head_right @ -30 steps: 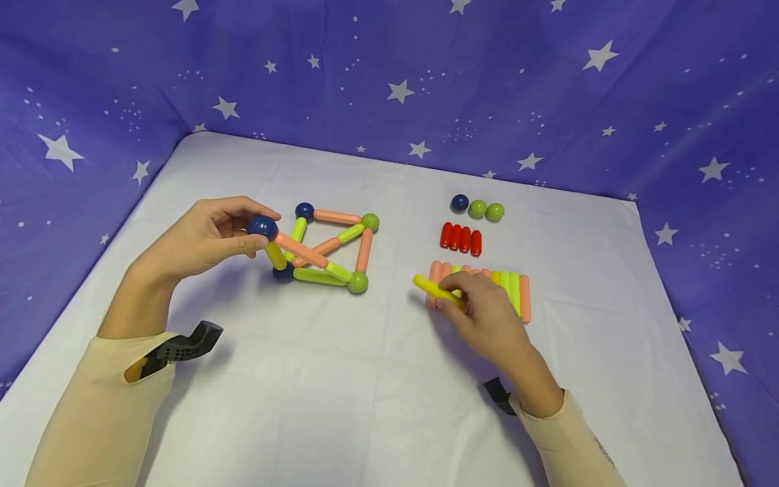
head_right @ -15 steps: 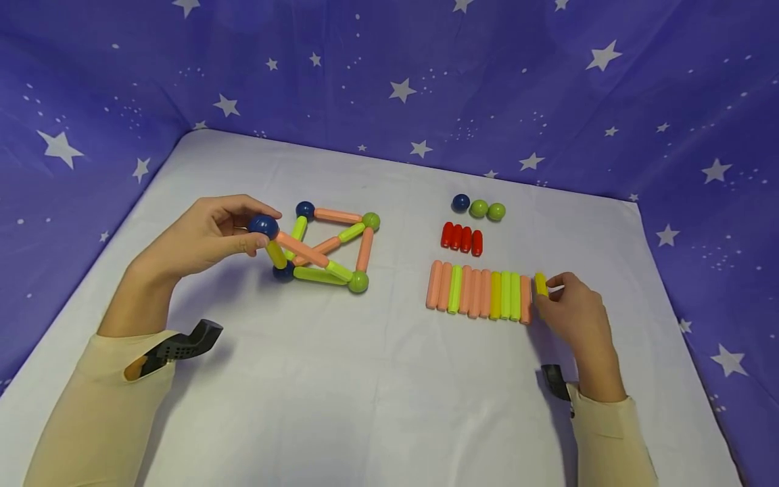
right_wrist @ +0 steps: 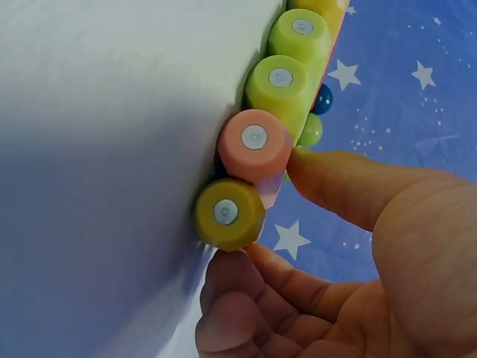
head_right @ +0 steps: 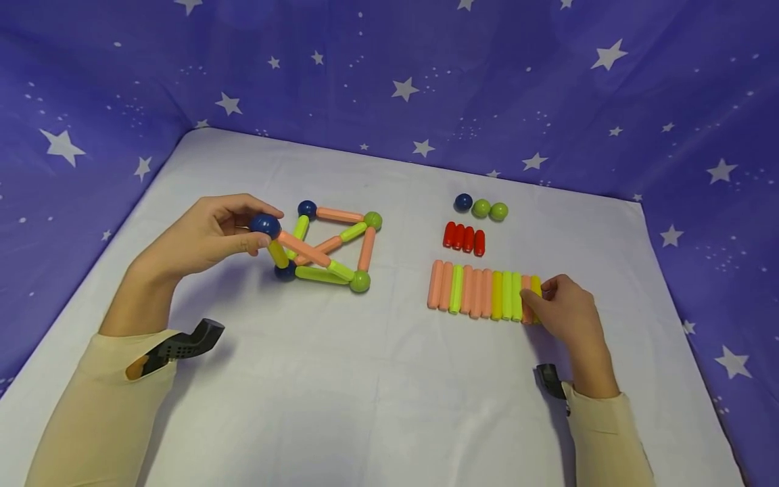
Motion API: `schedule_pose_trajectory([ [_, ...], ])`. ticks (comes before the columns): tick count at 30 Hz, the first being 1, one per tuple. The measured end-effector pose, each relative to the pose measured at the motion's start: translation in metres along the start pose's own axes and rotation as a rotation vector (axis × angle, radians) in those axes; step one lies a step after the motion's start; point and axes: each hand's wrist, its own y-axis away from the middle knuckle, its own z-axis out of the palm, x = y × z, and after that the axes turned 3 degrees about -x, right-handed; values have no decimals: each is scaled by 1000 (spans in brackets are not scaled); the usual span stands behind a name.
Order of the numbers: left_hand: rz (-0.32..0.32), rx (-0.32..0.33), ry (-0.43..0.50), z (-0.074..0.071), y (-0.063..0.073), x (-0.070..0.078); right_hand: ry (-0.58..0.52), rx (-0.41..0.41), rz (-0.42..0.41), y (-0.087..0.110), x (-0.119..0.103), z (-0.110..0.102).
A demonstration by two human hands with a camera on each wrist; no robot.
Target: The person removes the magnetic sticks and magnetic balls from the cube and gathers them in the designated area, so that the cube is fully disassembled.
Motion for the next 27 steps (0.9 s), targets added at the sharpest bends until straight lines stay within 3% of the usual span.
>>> schedule_pose_trajectory([
  [10, 20, 1, 2, -4, -5, -24, 1, -36, 11, 0, -12, 3],
  [16, 26, -8, 8, -3, -6, -25, 29, -46, 4, 2, -20, 3],
  [19, 30, -14, 4, -3, -6, -25, 59, -4, -32, 7, -31, 1],
  [22, 29, -17, -2, -4, -6, -25, 77, 67, -128, 15, -57, 1],
  [27, 21, -16, 6, -4, -4, -25, 47, 118, -447, 26, -118, 10],
])
